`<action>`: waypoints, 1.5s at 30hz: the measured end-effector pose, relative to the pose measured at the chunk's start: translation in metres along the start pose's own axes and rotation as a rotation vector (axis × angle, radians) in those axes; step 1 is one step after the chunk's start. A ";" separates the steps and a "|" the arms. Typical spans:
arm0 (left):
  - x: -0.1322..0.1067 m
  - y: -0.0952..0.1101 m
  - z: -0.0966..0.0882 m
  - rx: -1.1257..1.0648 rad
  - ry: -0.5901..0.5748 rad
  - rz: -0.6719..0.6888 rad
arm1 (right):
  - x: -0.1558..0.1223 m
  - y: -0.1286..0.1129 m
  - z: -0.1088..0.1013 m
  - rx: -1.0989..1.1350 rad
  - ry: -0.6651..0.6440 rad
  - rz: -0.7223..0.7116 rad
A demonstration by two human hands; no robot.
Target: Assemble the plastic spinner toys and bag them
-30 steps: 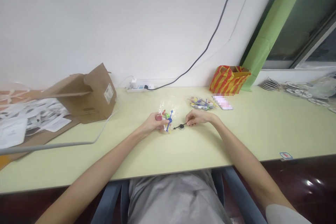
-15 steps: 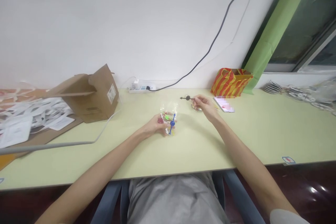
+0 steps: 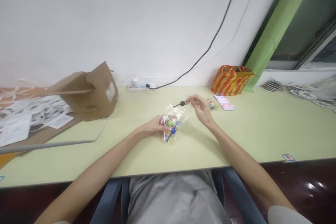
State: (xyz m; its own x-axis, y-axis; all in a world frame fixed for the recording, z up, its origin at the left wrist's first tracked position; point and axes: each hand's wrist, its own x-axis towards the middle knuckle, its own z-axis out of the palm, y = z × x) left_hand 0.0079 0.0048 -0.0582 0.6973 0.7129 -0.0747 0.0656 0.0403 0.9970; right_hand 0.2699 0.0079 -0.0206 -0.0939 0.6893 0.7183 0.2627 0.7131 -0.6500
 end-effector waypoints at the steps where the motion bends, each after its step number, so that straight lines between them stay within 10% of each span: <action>1: 0.000 0.000 0.000 -0.003 0.003 0.001 | 0.000 -0.002 0.001 -0.021 -0.021 -0.020; 9: 0.001 0.002 0.001 0.022 -0.028 0.022 | -0.003 -0.005 0.007 0.058 -0.288 -0.085; 40: 0.004 -0.001 0.001 0.053 -0.097 0.078 | -0.010 0.000 0.026 0.492 -0.407 0.399; 45: 0.004 -0.001 0.001 0.044 -0.092 0.091 | -0.009 0.004 0.025 0.304 -0.432 0.292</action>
State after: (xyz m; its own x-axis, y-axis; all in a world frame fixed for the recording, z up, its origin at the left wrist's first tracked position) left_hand 0.0113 0.0068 -0.0595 0.7643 0.6448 0.0124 0.0293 -0.0539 0.9981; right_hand 0.2480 0.0076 -0.0359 -0.4579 0.8061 0.3748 0.0563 0.4471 -0.8927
